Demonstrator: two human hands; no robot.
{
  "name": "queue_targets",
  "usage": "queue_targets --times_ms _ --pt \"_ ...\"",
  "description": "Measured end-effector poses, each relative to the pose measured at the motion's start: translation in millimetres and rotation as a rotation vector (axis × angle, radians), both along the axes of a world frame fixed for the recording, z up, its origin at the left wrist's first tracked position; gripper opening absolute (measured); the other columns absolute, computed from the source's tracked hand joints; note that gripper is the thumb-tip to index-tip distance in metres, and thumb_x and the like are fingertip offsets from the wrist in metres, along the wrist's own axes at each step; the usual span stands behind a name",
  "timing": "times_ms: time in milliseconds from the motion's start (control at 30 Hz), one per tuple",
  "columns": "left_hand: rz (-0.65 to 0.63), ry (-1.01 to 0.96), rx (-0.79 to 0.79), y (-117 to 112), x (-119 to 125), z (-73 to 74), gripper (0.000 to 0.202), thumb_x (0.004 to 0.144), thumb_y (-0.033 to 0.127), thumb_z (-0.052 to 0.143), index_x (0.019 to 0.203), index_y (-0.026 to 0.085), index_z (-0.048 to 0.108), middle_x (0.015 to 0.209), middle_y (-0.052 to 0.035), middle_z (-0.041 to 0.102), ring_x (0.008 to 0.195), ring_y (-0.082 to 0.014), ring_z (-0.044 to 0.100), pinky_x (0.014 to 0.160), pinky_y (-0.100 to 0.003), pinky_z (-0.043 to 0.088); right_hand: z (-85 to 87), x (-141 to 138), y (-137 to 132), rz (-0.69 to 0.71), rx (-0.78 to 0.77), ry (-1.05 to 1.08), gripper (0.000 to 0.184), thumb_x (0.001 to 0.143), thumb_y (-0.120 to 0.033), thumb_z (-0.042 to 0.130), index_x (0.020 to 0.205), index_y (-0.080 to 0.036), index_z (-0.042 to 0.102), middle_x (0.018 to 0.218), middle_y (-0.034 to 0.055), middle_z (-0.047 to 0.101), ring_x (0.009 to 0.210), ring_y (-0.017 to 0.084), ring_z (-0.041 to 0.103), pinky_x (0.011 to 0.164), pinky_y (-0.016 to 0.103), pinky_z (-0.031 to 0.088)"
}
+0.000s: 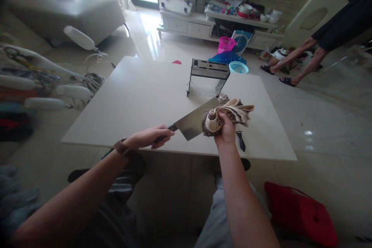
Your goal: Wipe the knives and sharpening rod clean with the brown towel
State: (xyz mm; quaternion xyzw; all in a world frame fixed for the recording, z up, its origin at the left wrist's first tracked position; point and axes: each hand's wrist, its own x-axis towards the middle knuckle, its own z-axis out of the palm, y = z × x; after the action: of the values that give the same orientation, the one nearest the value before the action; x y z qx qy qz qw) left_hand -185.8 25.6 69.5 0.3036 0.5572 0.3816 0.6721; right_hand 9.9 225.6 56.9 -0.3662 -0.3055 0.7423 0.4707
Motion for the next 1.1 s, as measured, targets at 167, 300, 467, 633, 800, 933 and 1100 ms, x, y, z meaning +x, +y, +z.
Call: queue_targets --times_ms 167,300,467,633,800,933,1100 --pt "0.067 -0.07 0.023 6 12 -2.8 0.046 0.085 0.053 0.065 0.061 0.019 0.047 0.053 0.005 0.036 0.041 -0.007 0.035 0.037 -0.02 0.025 -0.8 -11 -19 0.047 -0.033 -0.019 0.027 0.064 -0.015 0.081 0.088 -0.021 0.071 0.083 -0.0054 0.078 0.073 0.013 0.072 0.074 0.025 0.062" --pt "0.086 -0.117 0.032 10 14 -5.4 0.047 0.084 0.053 0.066 0.058 0.019 0.047 0.05 0.0054 0.035 0.038 -0.006 0.032 0.036 -0.02 0.022 -1.7 -19 -36 0.047 -0.04 -0.035 0.027 0.061 -0.014 0.082 0.086 -0.02 0.072 0.082 -0.0047 0.078 0.073 0.014 0.073 0.073 0.026 0.063" --pt "0.109 -0.15 0.026 10 13 -3.7 0.046 0.084 0.052 0.067 0.059 0.019 0.046 0.051 0.0056 0.036 0.037 -0.0052 0.031 0.035 -0.02 0.022 -5.3 -22 -47 0.071 -0.024 -0.055 0.028 0.062 -0.016 0.083 0.088 -0.02 0.073 0.084 -0.0052 0.079 0.076 0.014 0.074 0.077 0.026 0.063" --pt "0.088 -0.175 0.027 11 13 -1.5 0.047 0.084 0.053 0.067 0.059 0.019 0.046 0.052 0.0055 0.036 0.037 -0.005 0.031 0.035 -0.02 0.023 -1.3 -20 -44 0.053 -0.028 -0.041 0.028 0.061 -0.014 0.082 0.086 -0.019 0.073 0.083 -0.0037 0.079 0.075 0.014 0.073 0.076 0.026 0.063" --pt "0.047 -0.167 0.013 9 7 0.2 0.049 0.084 0.055 0.067 0.059 0.018 0.047 0.054 0.0052 0.036 0.038 -0.0047 0.031 0.035 -0.019 0.022 1.2 -12 -24 0.015 -0.019 -0.025 0.03 0.06 -0.014 0.082 0.088 -0.019 0.072 0.083 -0.0043 0.078 0.074 0.013 0.072 0.077 0.025 0.063" --pt "0.0 -0.134 -0.021 4 -1 0.9 0.05 0.083 0.057 0.069 0.06 0.018 0.048 0.053 0.0048 0.036 0.04 -0.0058 0.032 0.035 -0.019 0.022 0.3 1 -2 -0.017 0.026 -0.02 0.034 0.062 -0.016 0.083 0.093 -0.021 0.07 0.085 -0.0063 0.078 0.076 0.012 0.073 0.078 0.024 0.063" --pt "-0.068 -0.109 -0.014 1 -7 1.1 0.05 0.085 0.056 0.067 0.059 0.019 0.047 0.049 0.0037 0.037 0.039 -0.0069 0.032 0.035 -0.02 0.021 0.1 8 9 -0.077 0.049 -0.006 0.029 0.066 -0.016 0.081 0.093 -0.02 0.07 0.086 -0.0049 0.078 0.078 0.013 0.074 0.077 0.024 0.064"
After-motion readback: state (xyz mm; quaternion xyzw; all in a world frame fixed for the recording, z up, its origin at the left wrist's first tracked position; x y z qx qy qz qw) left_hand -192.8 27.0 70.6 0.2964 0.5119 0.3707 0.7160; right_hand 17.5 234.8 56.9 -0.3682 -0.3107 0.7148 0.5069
